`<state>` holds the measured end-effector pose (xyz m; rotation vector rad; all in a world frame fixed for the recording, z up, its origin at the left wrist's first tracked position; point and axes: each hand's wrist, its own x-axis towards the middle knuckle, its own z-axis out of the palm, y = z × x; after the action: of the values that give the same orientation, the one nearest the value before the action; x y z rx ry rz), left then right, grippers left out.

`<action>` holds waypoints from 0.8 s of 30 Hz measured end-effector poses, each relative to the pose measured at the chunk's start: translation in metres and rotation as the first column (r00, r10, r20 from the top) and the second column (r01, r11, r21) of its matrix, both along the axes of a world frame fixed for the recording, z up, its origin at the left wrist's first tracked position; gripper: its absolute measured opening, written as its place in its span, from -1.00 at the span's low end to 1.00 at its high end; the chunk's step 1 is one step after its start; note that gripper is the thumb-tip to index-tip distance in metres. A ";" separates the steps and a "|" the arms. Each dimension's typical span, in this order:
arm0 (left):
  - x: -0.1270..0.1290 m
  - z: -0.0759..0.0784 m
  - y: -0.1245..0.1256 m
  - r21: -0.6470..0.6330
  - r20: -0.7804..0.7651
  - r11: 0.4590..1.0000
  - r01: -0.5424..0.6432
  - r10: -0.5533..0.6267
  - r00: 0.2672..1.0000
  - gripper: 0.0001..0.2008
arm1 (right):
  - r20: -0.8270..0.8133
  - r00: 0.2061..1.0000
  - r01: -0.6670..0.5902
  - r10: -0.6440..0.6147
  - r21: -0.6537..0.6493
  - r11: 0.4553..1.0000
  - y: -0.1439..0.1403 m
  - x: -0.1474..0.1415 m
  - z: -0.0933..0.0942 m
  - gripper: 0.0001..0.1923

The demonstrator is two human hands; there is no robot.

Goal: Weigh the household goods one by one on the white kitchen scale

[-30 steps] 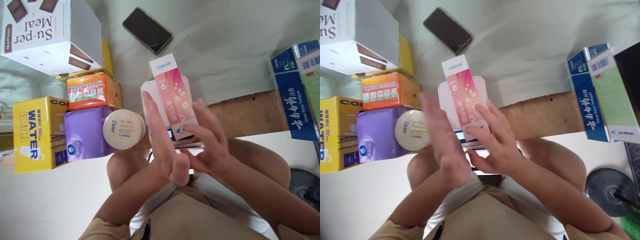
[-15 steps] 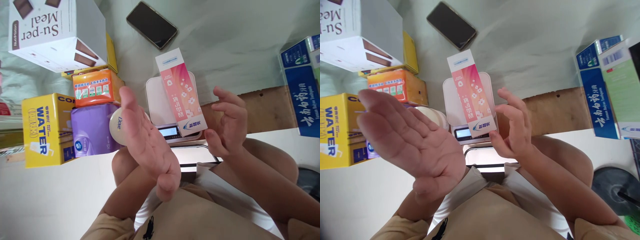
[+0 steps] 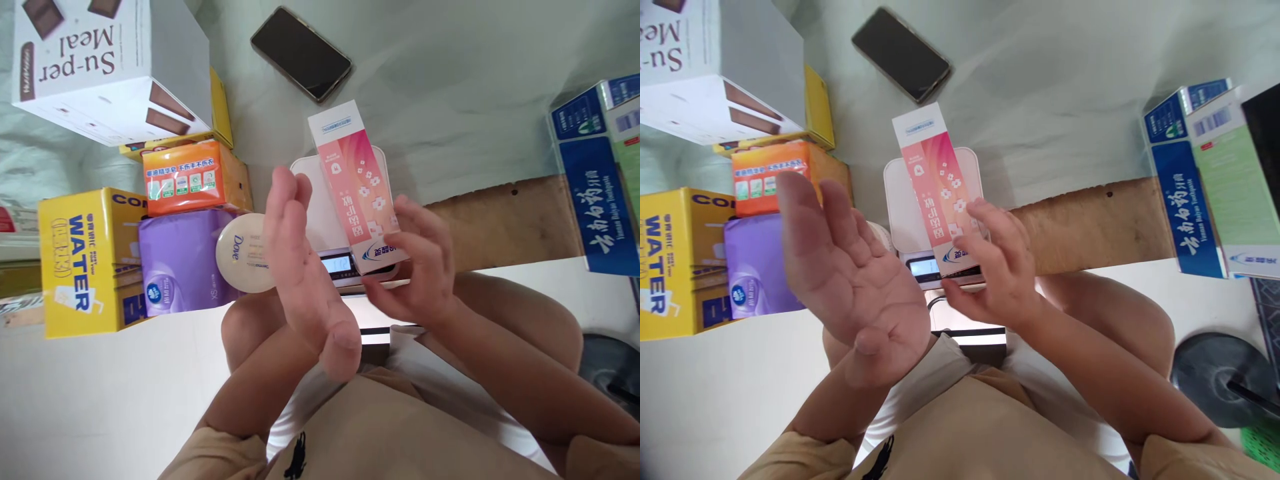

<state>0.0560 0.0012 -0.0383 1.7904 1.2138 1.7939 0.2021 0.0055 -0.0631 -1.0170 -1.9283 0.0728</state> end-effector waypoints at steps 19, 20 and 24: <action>0.016 -0.008 0.000 0.103 0.047 0.995 0.013 -0.018 0.999 -0.42 | 0.361 0.893 0.366 -0.269 -0.235 0.901 -0.009 -0.018 0.015 -0.59; 0.017 -0.009 -0.002 0.104 0.029 0.995 0.002 -0.005 1.000 -0.41 | 0.368 0.889 0.371 -0.271 -0.233 0.899 -0.008 -0.017 0.016 -0.58; 0.018 -0.011 -0.005 0.177 -0.005 0.984 0.020 -0.019 1.000 -0.42 | 0.303 0.928 0.302 -0.218 -0.263 0.916 0.001 -0.003 0.018 -0.48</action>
<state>0.0738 -0.0033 -0.0489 1.8938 1.0633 1.9415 0.1988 0.0062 -0.0455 -1.5568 -2.0423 0.0855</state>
